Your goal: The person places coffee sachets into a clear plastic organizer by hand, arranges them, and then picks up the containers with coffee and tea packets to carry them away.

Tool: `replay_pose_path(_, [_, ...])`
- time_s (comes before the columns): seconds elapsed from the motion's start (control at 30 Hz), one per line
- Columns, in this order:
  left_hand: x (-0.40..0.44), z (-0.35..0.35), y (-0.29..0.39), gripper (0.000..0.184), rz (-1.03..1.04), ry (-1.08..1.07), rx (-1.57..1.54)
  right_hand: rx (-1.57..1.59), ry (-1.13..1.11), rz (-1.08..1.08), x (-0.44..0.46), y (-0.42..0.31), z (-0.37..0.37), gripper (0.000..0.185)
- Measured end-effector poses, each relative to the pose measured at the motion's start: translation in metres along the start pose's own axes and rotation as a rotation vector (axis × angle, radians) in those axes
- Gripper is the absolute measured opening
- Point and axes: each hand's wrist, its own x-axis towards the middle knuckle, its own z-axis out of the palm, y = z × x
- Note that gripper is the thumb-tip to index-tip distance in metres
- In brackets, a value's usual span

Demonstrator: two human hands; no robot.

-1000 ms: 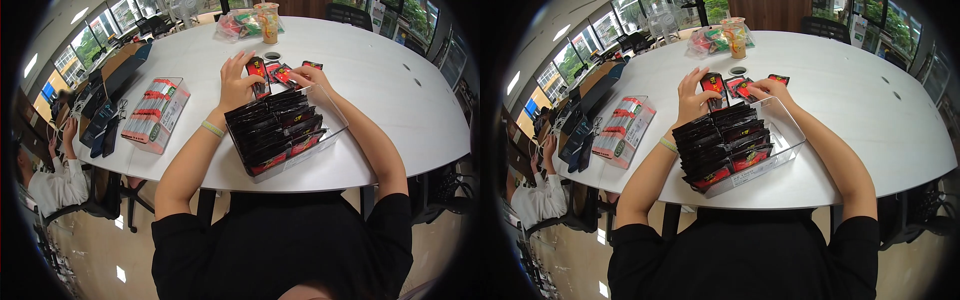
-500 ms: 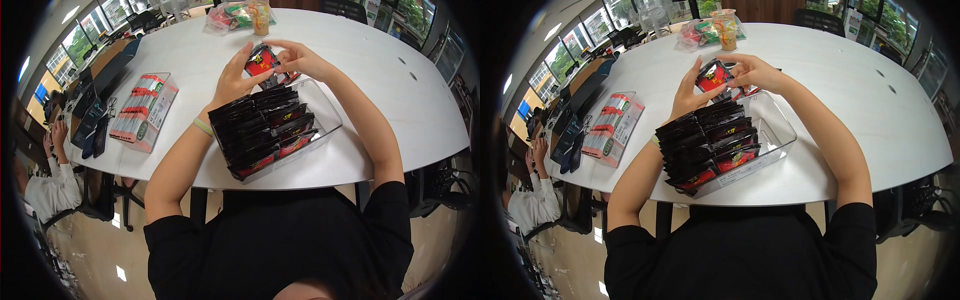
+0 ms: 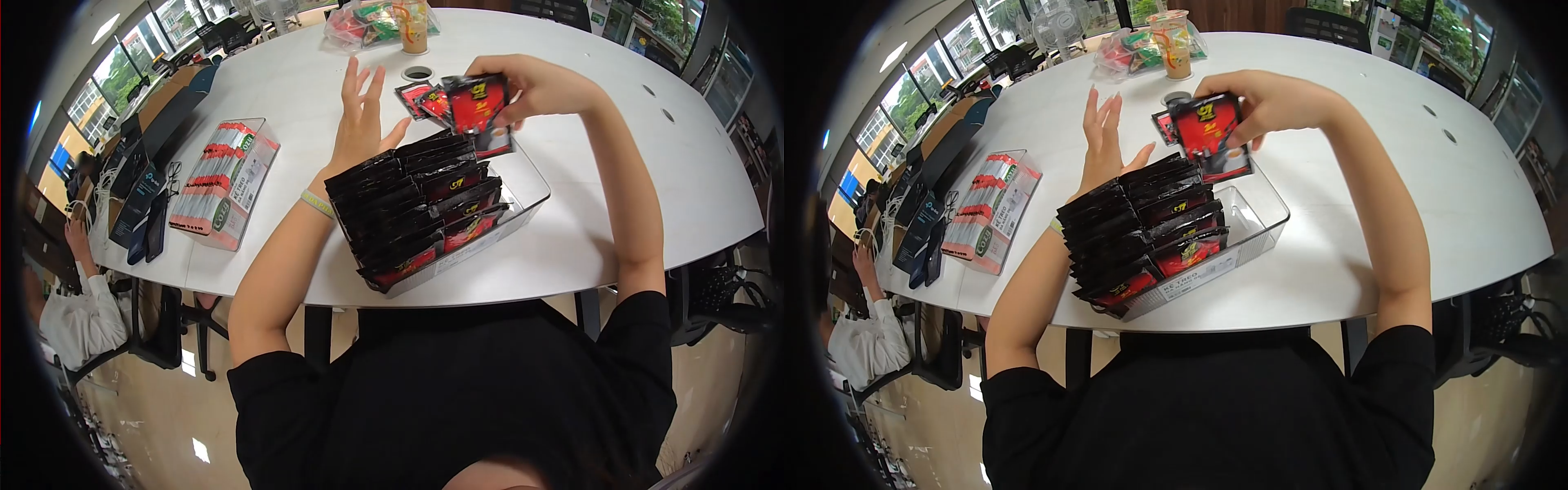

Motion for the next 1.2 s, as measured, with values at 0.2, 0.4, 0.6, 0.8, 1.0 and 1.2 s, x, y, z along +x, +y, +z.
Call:
replay_pose_path(0.2, [0.001,-0.001,-0.001,0.081,-0.026,0.024,0.044,-0.564,0.000,-0.089,0.008,-0.002,0.011,0.041])
replay_pose_path(0.4, [-0.001,0.000,-0.001,0.079,-0.079,-0.007,0.071,-0.579,0.014,-0.137,0.015,0.020,0.020,0.036])
replay_pose_path(0.6, [-0.005,0.000,-0.004,0.070,-0.107,-0.114,0.084,-0.467,-0.134,0.054,0.017,0.011,0.014,0.019])
replay_pose_path(0.8, [-0.015,0.003,-0.017,0.057,-0.235,-0.334,0.104,-0.412,-0.222,0.198,0.007,-0.002,0.014,0.012])
replay_pose_path(1.0, [-0.015,0.002,-0.026,0.050,-0.315,-0.579,-0.108,-0.258,-0.304,0.039,0.005,0.019,-0.007,0.027])
replay_pose_path(1.2, [-0.018,0.005,-0.023,0.050,-0.287,-0.548,-0.066,-0.099,0.187,0.117,0.032,0.079,-0.011,0.036])
